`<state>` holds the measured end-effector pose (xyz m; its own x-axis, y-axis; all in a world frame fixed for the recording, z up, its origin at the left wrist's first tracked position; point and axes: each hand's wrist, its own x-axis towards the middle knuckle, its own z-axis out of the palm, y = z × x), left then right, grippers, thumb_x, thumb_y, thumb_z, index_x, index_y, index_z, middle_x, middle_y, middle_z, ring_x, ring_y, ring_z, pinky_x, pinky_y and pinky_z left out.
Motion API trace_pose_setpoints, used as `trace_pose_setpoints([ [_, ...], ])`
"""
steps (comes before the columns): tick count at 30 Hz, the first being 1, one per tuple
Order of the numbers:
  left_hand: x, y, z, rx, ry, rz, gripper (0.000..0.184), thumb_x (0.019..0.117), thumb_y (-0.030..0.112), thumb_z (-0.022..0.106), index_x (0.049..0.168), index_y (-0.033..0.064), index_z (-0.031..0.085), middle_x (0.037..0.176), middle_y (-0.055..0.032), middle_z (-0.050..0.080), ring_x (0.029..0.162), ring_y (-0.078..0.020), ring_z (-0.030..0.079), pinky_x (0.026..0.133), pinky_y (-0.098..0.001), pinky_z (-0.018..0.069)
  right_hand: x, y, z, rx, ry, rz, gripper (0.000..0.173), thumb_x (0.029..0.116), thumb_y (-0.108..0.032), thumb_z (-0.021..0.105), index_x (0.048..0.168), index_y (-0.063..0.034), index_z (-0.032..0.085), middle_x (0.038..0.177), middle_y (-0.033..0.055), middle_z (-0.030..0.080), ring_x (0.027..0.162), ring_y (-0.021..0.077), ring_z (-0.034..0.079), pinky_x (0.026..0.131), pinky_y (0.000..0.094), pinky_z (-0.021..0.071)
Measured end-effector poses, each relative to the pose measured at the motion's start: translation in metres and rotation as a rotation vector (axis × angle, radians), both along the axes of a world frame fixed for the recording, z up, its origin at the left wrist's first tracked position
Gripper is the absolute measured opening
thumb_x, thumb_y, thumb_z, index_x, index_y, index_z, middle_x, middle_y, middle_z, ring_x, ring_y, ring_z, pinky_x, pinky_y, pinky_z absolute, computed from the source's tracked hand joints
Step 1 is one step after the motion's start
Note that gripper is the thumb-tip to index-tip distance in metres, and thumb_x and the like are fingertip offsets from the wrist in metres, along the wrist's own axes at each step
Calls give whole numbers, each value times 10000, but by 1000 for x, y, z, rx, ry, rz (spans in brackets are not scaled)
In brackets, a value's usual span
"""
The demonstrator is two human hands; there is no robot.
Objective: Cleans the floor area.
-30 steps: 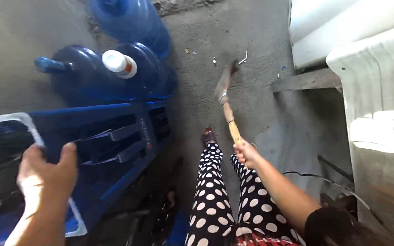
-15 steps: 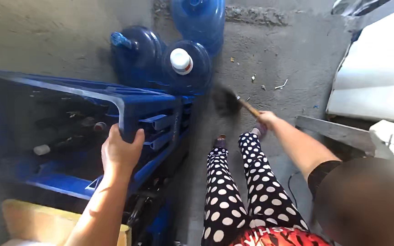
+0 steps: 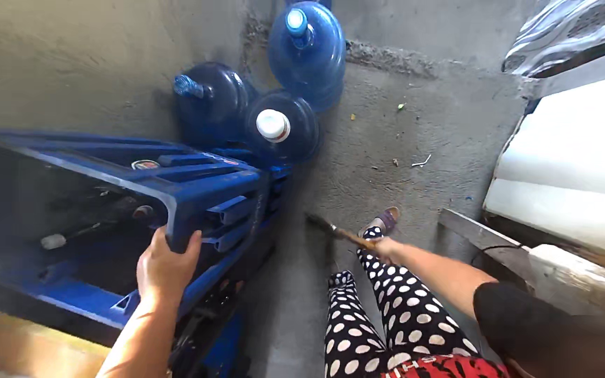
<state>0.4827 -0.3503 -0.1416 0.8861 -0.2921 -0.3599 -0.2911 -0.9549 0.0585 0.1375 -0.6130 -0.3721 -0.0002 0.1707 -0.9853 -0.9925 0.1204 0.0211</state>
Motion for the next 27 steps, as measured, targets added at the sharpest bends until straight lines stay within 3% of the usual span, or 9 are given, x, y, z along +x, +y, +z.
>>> trace_pose_setpoints([
  [2, 0, 0, 1, 10, 11, 17, 575, 995, 332, 652, 1329, -120, 532, 1112, -410, 638, 1083, -586, 628, 926, -737, 442, 42, -46, -5, -109, 6, -77, 316, 1095, -262, 457, 1270, -38, 596, 896, 85, 550, 680, 162, 487, 643, 358, 459],
  [5, 3, 8, -3, -26, 0, -22, 594, 995, 343, 642, 1316, -141, 521, 1088, -416, 637, 1050, -590, 636, 908, -734, 456, 86, -131, -31, -340, -8, -322, 222, 1063, -217, 528, 1131, -23, 611, 724, 16, 472, 520, 91, 403, 489, 255, 388],
  [6, 4, 11, -5, -37, -3, -33, 599, 993, 350, 641, 1308, -144, 519, 1074, -418, 636, 1032, -590, 640, 895, -733, 461, 95, -154, -40, -402, -18, -382, 180, 1035, -166, 538, 1161, -53, 600, 731, 10, 473, 507, 82, 396, 469, 243, 383],
  [9, 3, 11, -6, -61, -6, -36, 605, 983, 338, 649, 1308, -152, 508, 1076, -424, 633, 1029, -594, 638, 892, -729, 462, 104, -191, -39, -552, -114, -377, 493, 987, -52, 543, 1463, -176, 508, 914, 87, 530, 607, 154, 442, 530, 336, 409],
  [11, 5, 11, -4, -46, 6, -17, 609, 983, 336, 656, 1331, -141, 504, 1113, -417, 631, 1071, -583, 631, 926, -722, 454, 83, -178, -30, -556, -194, -342, 596, 993, -60, 557, 1544, -240, 418, 1009, 169, 586, 650, 227, 500, 559, 421, 450],
  [13, 6, 12, -3, -38, 20, -15, 615, 988, 339, 652, 1349, -136, 502, 1151, -414, 626, 1105, -582, 621, 950, -724, 446, 41, -147, -9, -402, -242, -307, 636, 1044, -135, 551, 1606, -289, 297, 994, 127, 587, 628, 172, 483, 547, 364, 438],
  [19, 3, -4, 5, -31, 56, 38, 612, 990, 273, 663, 1404, -136, 472, 1241, -419, 598, 1200, -557, 592, 1037, -682, 422, -47, -51, 30, 23, 6, -285, 599, 1008, -61, 563, 1569, -207, 407, 827, 37, 529, 520, 84, 380, 467, 259, 341],
  [23, 2, -8, 7, 0, 59, 54, 622, 996, 277, 662, 1422, -129, 461, 1257, -409, 596, 1218, -541, 588, 1052, -668, 418, -42, -96, 18, -200, 86, -205, 328, 1046, -119, 520, 1371, -78, 548, 916, 76, 552, 644, 139, 467, 584, 327, 436],
  [27, 0, -8, 7, 4, 55, 54, 629, 997, 278, 663, 1421, -137, 455, 1259, -414, 592, 1216, -537, 590, 1052, -657, 423, -26, -185, -5, -535, 57, -276, 470, 1028, -65, 526, 1491, -142, 498, 1119, 197, 595, 785, 245, 529, 704, 434, 465],
])
